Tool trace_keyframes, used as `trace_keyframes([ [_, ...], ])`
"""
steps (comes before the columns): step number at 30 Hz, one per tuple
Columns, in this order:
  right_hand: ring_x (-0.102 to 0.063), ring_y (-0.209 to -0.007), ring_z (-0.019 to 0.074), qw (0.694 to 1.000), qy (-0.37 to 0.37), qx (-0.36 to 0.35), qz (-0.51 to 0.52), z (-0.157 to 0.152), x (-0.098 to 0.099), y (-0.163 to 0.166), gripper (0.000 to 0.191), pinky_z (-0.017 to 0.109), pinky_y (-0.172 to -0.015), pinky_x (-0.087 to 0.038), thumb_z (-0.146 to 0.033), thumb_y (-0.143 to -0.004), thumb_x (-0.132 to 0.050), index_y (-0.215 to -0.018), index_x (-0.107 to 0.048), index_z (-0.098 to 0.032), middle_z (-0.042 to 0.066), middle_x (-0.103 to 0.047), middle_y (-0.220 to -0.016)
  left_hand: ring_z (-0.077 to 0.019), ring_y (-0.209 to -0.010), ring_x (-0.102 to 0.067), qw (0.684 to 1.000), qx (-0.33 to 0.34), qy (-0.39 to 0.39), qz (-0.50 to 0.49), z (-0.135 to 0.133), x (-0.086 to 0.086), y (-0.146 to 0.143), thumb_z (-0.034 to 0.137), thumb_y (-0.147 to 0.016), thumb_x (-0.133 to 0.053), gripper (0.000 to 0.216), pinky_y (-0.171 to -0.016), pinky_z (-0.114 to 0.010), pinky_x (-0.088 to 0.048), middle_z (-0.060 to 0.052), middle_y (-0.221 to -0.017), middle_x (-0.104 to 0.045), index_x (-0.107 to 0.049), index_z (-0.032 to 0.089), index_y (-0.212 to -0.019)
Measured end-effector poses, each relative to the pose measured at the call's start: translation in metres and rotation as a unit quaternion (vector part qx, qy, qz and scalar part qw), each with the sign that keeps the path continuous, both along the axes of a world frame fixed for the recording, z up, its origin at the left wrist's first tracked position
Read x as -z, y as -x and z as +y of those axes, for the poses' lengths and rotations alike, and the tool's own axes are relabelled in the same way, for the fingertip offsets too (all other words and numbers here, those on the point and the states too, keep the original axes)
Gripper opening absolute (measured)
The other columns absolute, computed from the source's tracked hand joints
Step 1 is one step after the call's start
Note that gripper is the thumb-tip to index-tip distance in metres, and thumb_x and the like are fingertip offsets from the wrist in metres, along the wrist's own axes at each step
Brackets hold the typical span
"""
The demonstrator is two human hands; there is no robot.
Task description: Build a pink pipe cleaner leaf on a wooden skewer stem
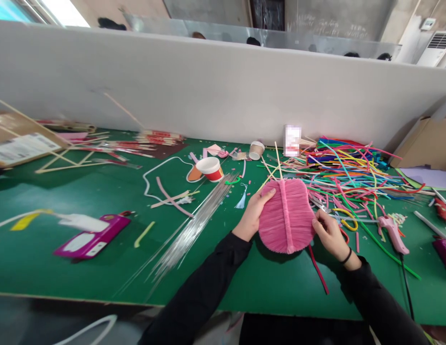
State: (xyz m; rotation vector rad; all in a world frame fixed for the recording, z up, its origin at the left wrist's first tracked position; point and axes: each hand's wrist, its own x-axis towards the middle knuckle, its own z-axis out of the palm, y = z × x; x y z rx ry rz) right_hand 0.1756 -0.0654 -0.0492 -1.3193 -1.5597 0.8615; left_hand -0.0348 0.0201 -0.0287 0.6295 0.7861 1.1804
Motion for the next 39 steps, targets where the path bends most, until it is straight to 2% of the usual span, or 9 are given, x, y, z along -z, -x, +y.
trace_keyframes([
  [7, -0.038, -0.053, 0.0114, 0.996, 0.024, -0.04, 0.078, 0.001, -0.003, 0.001, 0.037, 0.026, -0.051, -0.032, -0.052, -0.091, -0.049, -0.07, -0.045, -0.023, -0.005, -0.041, -0.058, -0.0248, -0.089, -0.074, 1.0, -0.002, 0.013, 0.0, 0.004, 0.004, 0.002, 0.023, -0.068, -0.083, 0.04, -0.085, -0.036, -0.059, -0.007, -0.097, -0.078, -0.069, 0.015, -0.105],
  [12, -0.039, -0.051, 0.0106, 0.996, 0.036, -0.036, 0.07, 0.002, -0.002, 0.001, 0.045, 0.026, -0.051, -0.032, -0.058, -0.091, -0.05, -0.065, -0.046, -0.022, -0.004, -0.044, -0.056, -0.0258, -0.087, -0.075, 0.999, 0.002, 0.035, -0.005, 0.007, 0.007, 0.005, 0.023, -0.069, -0.082, 0.036, -0.087, -0.039, -0.059, -0.008, -0.092, -0.078, -0.069, 0.013, -0.101],
  [21, -0.037, -0.05, 0.0106, 0.993, 0.04, -0.052, 0.094, 0.0, -0.005, 0.003, 0.047, 0.027, -0.05, -0.03, -0.063, -0.091, -0.048, -0.067, -0.043, -0.023, -0.005, -0.041, -0.056, -0.0239, -0.087, -0.075, 0.998, -0.002, 0.047, -0.036, 0.008, 0.008, 0.003, 0.017, -0.073, -0.078, 0.036, -0.086, -0.037, -0.06, -0.007, -0.098, -0.078, -0.069, 0.015, -0.108],
  [26, -0.039, -0.051, 0.011, 0.991, 0.056, -0.083, 0.089, -0.002, -0.004, 0.006, 0.049, 0.027, -0.051, -0.03, -0.062, -0.091, -0.049, -0.064, -0.046, -0.021, -0.003, -0.045, -0.057, -0.0223, -0.079, -0.075, 0.999, -0.015, 0.045, -0.018, 0.013, 0.015, 0.008, 0.022, -0.073, -0.079, 0.029, -0.08, -0.034, -0.061, -0.006, -0.088, -0.078, -0.07, 0.014, -0.099],
  [31, -0.036, -0.052, 0.0108, 0.99, 0.055, -0.078, 0.108, -0.003, -0.003, 0.008, 0.051, 0.027, -0.051, -0.029, -0.066, -0.088, -0.05, -0.063, -0.043, -0.022, -0.004, -0.041, -0.056, -0.0207, -0.074, -0.074, 0.998, -0.018, 0.05, -0.027, 0.014, 0.016, 0.007, 0.02, -0.075, -0.077, 0.025, -0.077, -0.033, -0.061, -0.006, -0.086, -0.077, -0.07, 0.013, -0.098],
  [35, -0.037, -0.052, 0.0104, 0.988, 0.048, -0.066, 0.128, -0.003, -0.003, 0.01, 0.05, 0.026, -0.052, -0.03, -0.064, -0.088, -0.051, -0.064, -0.044, -0.021, -0.004, -0.042, -0.057, -0.0211, -0.076, -0.074, 0.998, -0.027, 0.049, -0.037, 0.013, 0.015, 0.005, 0.017, -0.077, -0.074, 0.021, -0.08, -0.034, -0.061, -0.007, -0.086, -0.077, -0.07, 0.012, -0.097],
  [39, -0.039, -0.051, 0.0103, 0.984, 0.064, -0.083, 0.142, -0.003, -0.003, 0.011, 0.047, 0.025, -0.053, -0.032, -0.062, -0.089, -0.053, -0.066, -0.048, -0.02, -0.004, -0.045, -0.057, -0.0219, -0.081, -0.075, 0.998, -0.036, 0.032, -0.043, 0.012, 0.013, 0.005, 0.016, -0.077, -0.074, 0.02, -0.087, -0.036, -0.059, -0.006, -0.087, -0.078, -0.07, 0.012, -0.097],
])
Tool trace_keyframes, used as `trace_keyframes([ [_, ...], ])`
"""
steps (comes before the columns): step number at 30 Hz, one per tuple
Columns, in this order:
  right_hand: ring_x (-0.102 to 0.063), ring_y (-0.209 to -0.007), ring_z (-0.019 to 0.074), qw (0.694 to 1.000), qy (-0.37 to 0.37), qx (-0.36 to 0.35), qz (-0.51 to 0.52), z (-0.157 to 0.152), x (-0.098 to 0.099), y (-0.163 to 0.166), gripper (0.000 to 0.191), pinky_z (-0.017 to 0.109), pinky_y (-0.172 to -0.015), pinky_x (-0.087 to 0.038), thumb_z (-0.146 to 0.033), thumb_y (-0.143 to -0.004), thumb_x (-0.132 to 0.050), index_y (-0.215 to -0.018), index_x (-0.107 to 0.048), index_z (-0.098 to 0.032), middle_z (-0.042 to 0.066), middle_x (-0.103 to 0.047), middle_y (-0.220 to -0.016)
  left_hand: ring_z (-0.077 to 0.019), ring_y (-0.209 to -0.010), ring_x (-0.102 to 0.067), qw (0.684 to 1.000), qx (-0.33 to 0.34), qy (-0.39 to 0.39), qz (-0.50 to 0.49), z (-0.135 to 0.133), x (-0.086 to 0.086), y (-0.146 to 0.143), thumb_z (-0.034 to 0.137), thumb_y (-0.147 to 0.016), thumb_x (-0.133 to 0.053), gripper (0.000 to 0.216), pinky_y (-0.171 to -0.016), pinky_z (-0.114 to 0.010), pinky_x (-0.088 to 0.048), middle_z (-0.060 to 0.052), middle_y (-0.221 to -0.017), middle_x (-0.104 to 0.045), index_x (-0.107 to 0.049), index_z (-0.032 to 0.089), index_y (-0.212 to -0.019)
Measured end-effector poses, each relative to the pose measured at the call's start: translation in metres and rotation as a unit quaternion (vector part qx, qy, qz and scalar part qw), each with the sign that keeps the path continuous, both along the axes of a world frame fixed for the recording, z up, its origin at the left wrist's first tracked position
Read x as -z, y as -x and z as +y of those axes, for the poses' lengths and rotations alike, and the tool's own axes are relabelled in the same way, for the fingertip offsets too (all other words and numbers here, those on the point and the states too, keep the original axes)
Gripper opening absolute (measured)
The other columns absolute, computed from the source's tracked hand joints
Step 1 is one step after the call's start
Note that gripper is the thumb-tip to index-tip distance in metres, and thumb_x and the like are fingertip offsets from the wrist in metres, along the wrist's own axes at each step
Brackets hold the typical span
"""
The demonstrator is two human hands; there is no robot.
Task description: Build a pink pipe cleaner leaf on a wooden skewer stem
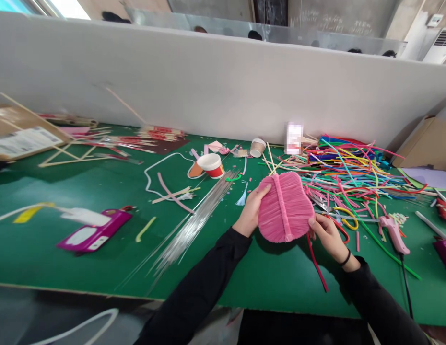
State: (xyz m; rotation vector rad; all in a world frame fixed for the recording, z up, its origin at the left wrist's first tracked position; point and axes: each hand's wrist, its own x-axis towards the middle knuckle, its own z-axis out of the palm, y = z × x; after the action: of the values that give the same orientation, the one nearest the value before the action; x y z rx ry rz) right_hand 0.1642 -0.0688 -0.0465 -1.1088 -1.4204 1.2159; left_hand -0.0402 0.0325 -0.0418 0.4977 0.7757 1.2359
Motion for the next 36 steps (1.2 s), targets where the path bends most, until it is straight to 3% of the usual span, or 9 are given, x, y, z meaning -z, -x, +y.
trace_keyframes([
  [8, -0.035, -0.055, 0.0101, 0.999, -0.02, 0.007, -0.041, -0.003, -0.001, 0.001, 0.043, 0.025, -0.053, -0.03, -0.057, -0.09, -0.052, -0.068, -0.047, -0.02, -0.005, -0.041, -0.061, -0.0225, -0.085, -0.075, 0.999, 0.026, -0.017, -0.015, -0.003, -0.004, 0.0, 0.019, -0.079, -0.074, 0.025, -0.088, -0.037, -0.059, -0.007, -0.092, -0.078, -0.069, 0.013, -0.103],
  [11, -0.037, -0.055, 0.011, 0.989, -0.043, 0.028, -0.138, -0.006, -0.006, 0.001, 0.043, 0.026, -0.054, -0.031, -0.055, -0.094, -0.046, -0.067, -0.047, -0.02, -0.004, -0.042, -0.06, -0.0219, -0.083, -0.075, 0.999, 0.026, -0.02, -0.018, -0.003, -0.006, 0.0, 0.018, -0.08, -0.073, 0.025, -0.086, -0.036, -0.06, -0.007, -0.094, -0.078, -0.068, 0.013, -0.105],
  [15, -0.058, -0.073, 0.0186, 0.936, -0.092, 0.078, -0.33, -0.019, -0.021, -0.023, 0.038, 0.03, -0.069, -0.042, -0.055, -0.094, -0.048, -0.084, -0.061, -0.02, 0.004, -0.065, -0.079, -0.0212, -0.078, -0.075, 0.999, 0.026, 0.01, -0.025, -0.003, -0.006, 0.0, 0.015, -0.081, -0.071, 0.023, -0.081, -0.034, -0.062, -0.008, -0.09, -0.077, -0.067, 0.012, -0.103],
  [18, -0.063, -0.087, 0.0245, 0.866, -0.099, 0.254, -0.42, -0.038, -0.028, -0.069, 0.044, 0.036, -0.08, -0.047, -0.059, -0.095, -0.043, -0.096, -0.062, -0.019, 0.01, -0.07, -0.091, -0.021, -0.075, -0.075, 0.999, 0.031, 0.031, -0.021, -0.003, -0.008, -0.002, 0.014, -0.083, -0.068, 0.021, -0.076, -0.033, -0.062, -0.008, -0.088, -0.077, -0.066, 0.012, -0.104],
  [20, -0.063, -0.09, 0.0293, 0.781, -0.101, 0.353, -0.505, -0.053, -0.024, -0.106, 0.054, 0.041, -0.082, -0.047, -0.064, -0.093, -0.04, -0.101, -0.062, -0.016, 0.015, -0.068, -0.093, -0.0204, -0.073, -0.075, 0.999, 0.034, 0.033, -0.019, -0.005, -0.01, -0.005, 0.013, -0.085, -0.065, 0.019, -0.073, -0.032, -0.062, -0.008, -0.087, -0.077, -0.066, 0.012, -0.104],
  [24, -0.058, -0.094, 0.0425, 0.579, -0.023, 0.458, -0.674, -0.078, -0.002, -0.159, 0.075, 0.048, -0.072, -0.045, -0.066, -0.092, -0.034, -0.111, -0.062, 0.0, 0.031, -0.061, -0.102, -0.0206, -0.071, -0.075, 0.998, 0.048, 0.035, -0.015, -0.009, -0.014, -0.008, 0.01, -0.086, -0.062, 0.016, -0.069, -0.03, -0.062, -0.008, -0.084, -0.077, -0.067, 0.011, -0.101],
  [26, -0.057, -0.091, 0.0449, 0.544, 0.026, 0.452, -0.707, -0.082, 0.011, -0.169, 0.072, 0.045, -0.065, -0.044, -0.064, -0.091, -0.041, -0.107, -0.063, 0.002, 0.032, -0.059, -0.101, -0.0208, -0.071, -0.075, 0.998, 0.057, 0.035, -0.012, -0.01, -0.014, -0.008, 0.01, -0.086, -0.062, 0.015, -0.068, -0.029, -0.062, -0.008, -0.083, -0.077, -0.068, 0.011, -0.099],
  [31, -0.059, -0.085, 0.04, 0.558, 0.064, 0.419, -0.713, -0.071, 0.031, -0.175, 0.064, 0.04, -0.064, -0.042, -0.058, -0.091, -0.047, -0.102, -0.064, 0.002, 0.029, -0.059, -0.098, -0.0217, -0.074, -0.076, 0.997, 0.067, 0.038, -0.007, -0.01, -0.008, -0.007, 0.011, -0.085, -0.064, 0.017, -0.071, -0.031, -0.063, -0.008, -0.086, -0.078, -0.068, 0.014, -0.101],
  [36, -0.058, -0.085, 0.0383, 0.606, -0.012, 0.433, -0.667, -0.067, 0.04, -0.187, 0.07, 0.044, -0.072, -0.045, -0.053, -0.097, -0.027, -0.104, -0.063, 0.006, 0.029, -0.06, -0.089, -0.0236, -0.077, -0.076, 0.994, 0.086, 0.061, 0.004, -0.01, -0.007, -0.006, 0.015, -0.086, -0.065, 0.021, -0.072, -0.031, -0.063, -0.01, -0.087, -0.078, -0.068, 0.013, -0.107],
])
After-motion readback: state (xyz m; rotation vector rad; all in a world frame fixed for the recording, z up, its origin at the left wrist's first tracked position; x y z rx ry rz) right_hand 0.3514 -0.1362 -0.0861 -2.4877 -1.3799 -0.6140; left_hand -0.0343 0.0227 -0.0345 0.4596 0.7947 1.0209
